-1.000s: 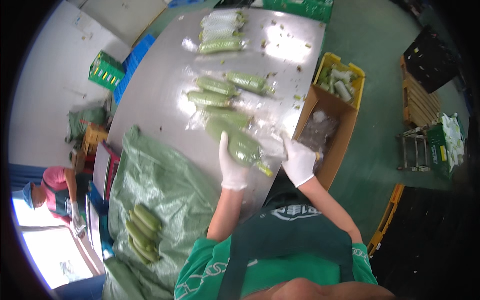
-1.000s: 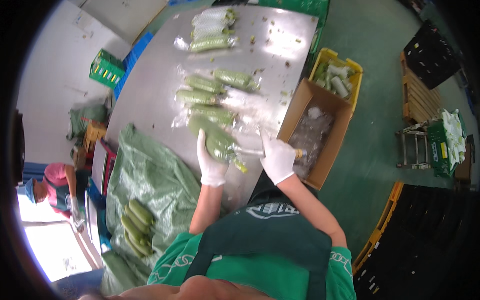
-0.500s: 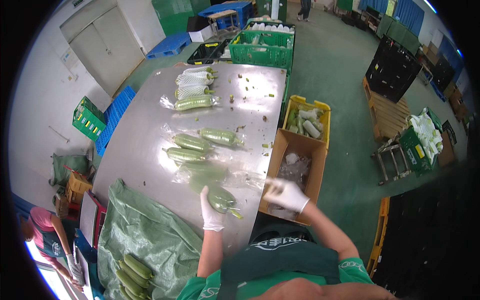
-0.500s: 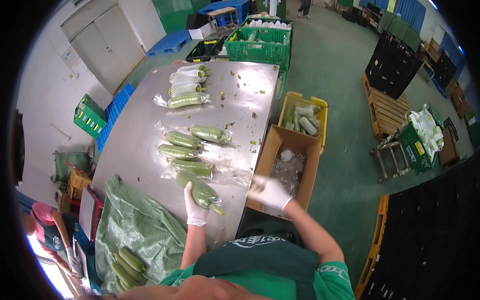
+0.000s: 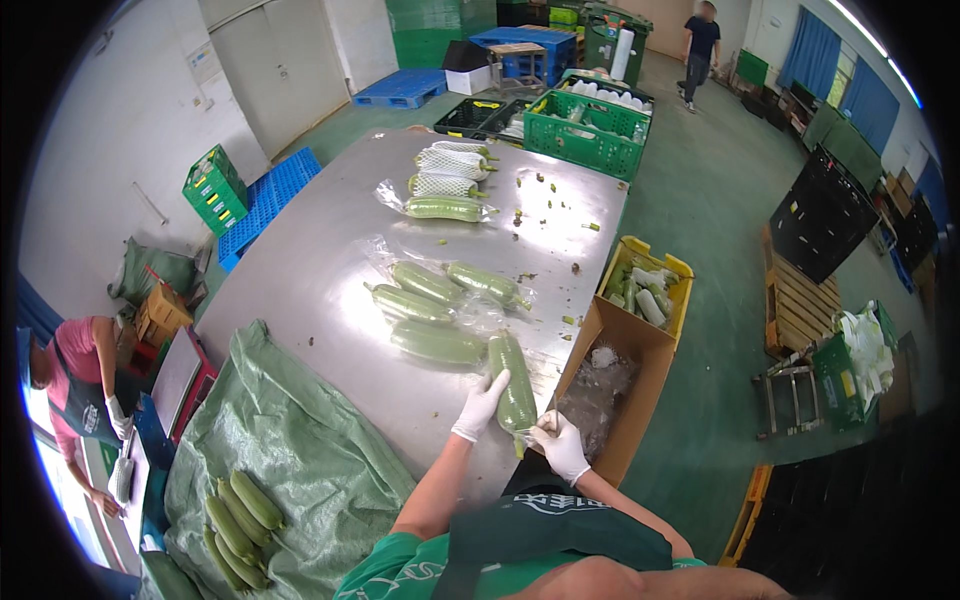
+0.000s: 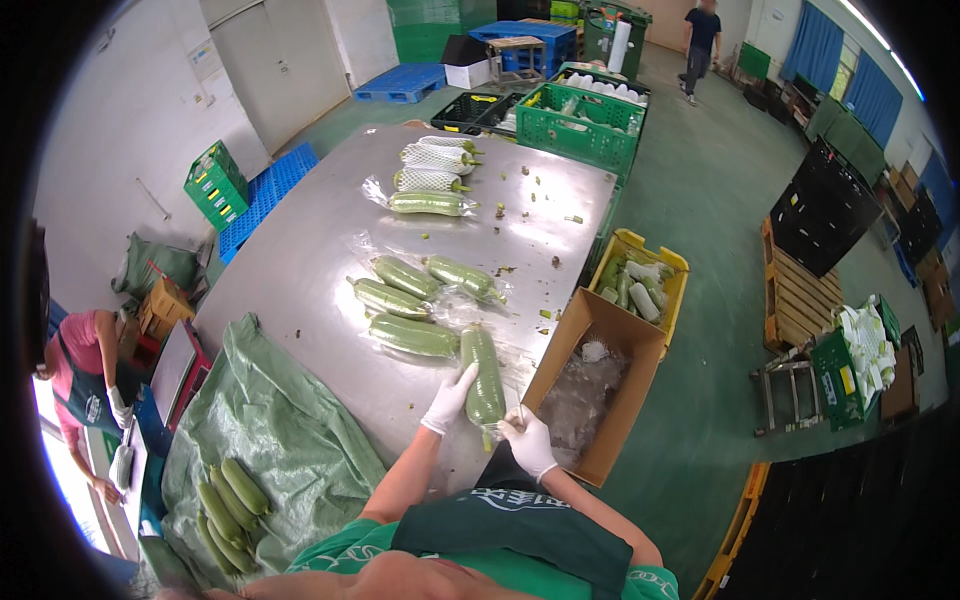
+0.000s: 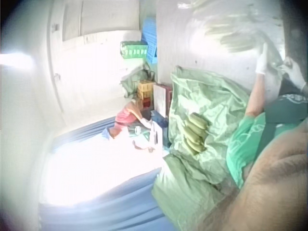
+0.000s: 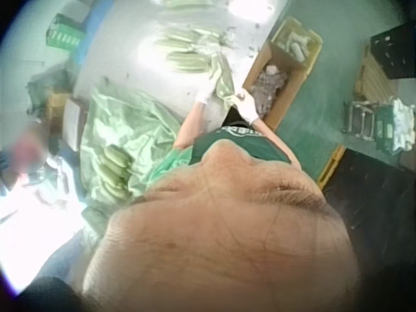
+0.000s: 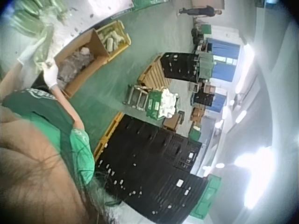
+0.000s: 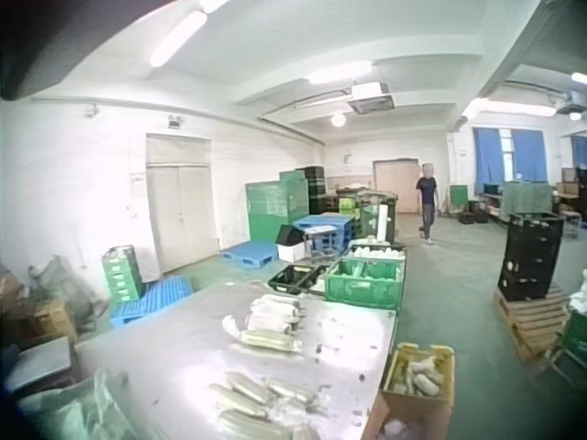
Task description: The person trims the ends of green vegetables using a knife, then wraps them in protective foam nets and plastic bags. They place the wrapped vegetables on a metal table and occasionally move them into a cardboard box.
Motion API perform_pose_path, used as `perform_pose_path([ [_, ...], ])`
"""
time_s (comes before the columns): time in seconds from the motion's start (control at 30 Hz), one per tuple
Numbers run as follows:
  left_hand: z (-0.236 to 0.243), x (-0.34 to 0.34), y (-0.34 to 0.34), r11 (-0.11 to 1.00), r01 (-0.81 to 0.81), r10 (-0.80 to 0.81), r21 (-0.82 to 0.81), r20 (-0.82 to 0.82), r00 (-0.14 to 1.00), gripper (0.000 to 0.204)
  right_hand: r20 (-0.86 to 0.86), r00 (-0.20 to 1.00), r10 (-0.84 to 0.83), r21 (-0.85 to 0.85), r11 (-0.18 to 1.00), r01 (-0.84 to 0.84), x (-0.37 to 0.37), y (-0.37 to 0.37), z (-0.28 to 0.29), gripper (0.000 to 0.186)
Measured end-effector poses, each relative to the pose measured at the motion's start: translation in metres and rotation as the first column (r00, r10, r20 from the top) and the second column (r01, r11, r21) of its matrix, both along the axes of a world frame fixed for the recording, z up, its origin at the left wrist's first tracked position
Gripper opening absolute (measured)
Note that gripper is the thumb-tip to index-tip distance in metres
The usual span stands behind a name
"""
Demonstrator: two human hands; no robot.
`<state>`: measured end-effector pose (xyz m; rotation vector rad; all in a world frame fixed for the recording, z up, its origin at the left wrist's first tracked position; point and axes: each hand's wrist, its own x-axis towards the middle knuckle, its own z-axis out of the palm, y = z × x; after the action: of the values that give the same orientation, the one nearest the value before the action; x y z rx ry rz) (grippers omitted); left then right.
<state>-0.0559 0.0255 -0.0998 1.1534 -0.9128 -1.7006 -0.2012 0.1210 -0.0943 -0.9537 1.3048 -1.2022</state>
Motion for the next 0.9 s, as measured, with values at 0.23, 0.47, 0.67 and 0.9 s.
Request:
perform_pose_path([
  [0.23, 0.074, 0.018, 0.055, 0.534, 0.631, 0.138, -0.563, 0.794, 0.592, 0.085, -0.180, 0.983, 0.019, -0.070, 0.997, -0.032, 0.006, -0.018, -0.002, 0.006],
  [0.47, 0.055, 0.025, 0.085, 0.673, 0.335, 0.406, -0.659, 0.708, 0.578, 0.032, -0.524, 0.835, 0.169, -0.134, 0.952, -0.277, 0.026, -0.032, 0.027, 0.017],
  [0.67, 0.041, 0.019, 0.082, 0.702, 0.340, 0.410, -0.625, 0.746, 0.525, 0.017, -0.587, 0.789, 0.183, -0.040, 0.966, -0.254, 0.020, -0.029, 0.033, 0.017],
  [0.9, 0.018, 0.009, 0.066, 0.712, 0.237, 0.441, -0.661, 0.684, 0.581, 0.012, -0.464, 0.886, -0.006, -0.017, 1.000, -0.002, 0.007, -0.019, 0.005, 0.008],
])
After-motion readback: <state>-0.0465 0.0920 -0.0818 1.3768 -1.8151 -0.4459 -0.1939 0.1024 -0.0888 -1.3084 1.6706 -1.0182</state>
